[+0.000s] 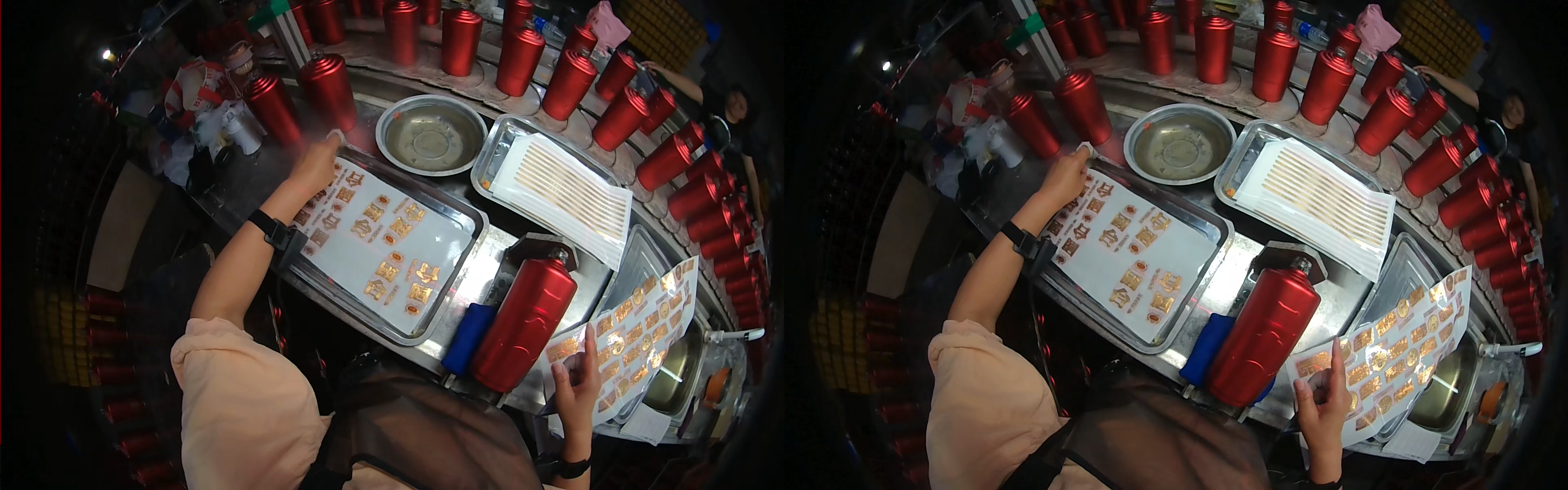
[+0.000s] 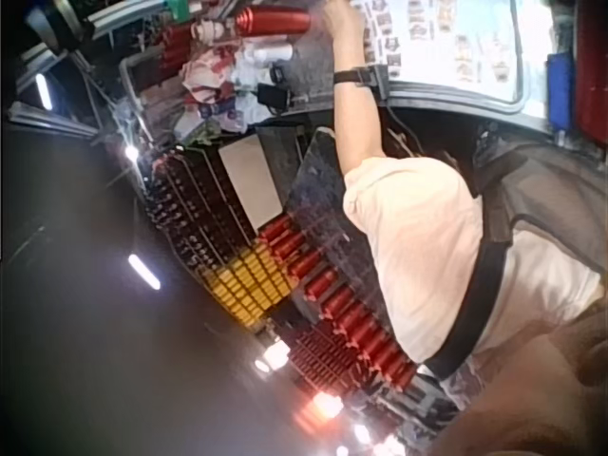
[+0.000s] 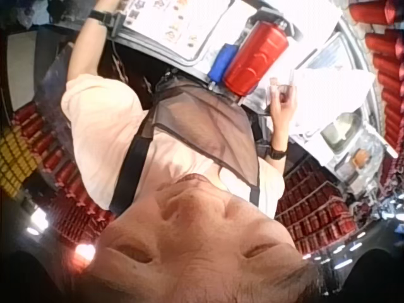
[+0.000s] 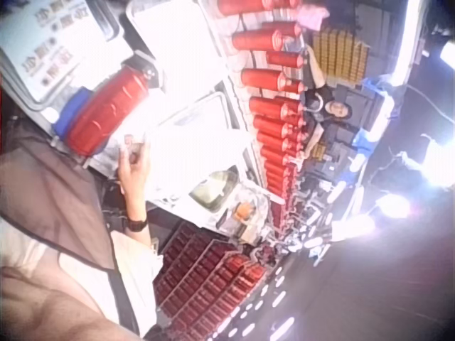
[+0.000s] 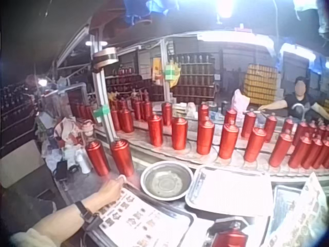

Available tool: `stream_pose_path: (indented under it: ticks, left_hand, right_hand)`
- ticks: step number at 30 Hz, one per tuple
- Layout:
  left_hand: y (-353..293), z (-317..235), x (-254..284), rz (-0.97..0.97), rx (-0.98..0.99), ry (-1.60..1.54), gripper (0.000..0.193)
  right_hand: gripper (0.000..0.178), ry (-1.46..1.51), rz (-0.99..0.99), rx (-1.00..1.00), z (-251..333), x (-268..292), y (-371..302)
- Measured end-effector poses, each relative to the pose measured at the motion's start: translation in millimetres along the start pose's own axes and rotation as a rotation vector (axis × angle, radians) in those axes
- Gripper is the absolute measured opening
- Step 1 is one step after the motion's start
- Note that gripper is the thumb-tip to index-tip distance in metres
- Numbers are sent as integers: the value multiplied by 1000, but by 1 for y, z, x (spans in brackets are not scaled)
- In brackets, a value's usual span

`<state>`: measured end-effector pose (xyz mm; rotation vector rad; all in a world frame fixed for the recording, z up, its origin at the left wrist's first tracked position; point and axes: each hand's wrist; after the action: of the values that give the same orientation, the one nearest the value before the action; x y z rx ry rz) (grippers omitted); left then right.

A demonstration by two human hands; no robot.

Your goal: Apply adhesive labels and decorative stickers to red metal bottles on a manufacturing line.

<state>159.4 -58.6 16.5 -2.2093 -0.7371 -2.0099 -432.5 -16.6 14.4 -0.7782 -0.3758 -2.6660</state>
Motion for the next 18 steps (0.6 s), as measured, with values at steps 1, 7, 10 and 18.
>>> stream_pose_path:
  ticks: [1, 7, 10, 18]
  left_hand:
    - [-1, -2, 1, -25, -17, -13, 28]
    - [-7, -6, 11, -75, -78, -285, 26]
    - [-4, -3, 16, 72, -78, -329, 24]
    - [-3, 5, 19, 130, -24, -375, 20]
  right_hand:
    - [78, 26, -29, -15, 0, 3, 2]
    - [68, -134, -121, 190, 35, 34, 30]
    - [59, -114, 39, 166, 78, 42, 50]
    - [40, -383, 300, 725, 183, -7, 136]
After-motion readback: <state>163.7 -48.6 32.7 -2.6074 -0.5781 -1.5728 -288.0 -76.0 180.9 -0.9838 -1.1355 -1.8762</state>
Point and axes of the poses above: each hand's wrist, its own y-axis towards the middle knuckle, its own x-axis out of the back of the hand, z = x × y, and after that the axes turned 4 degrees about x, right-handed
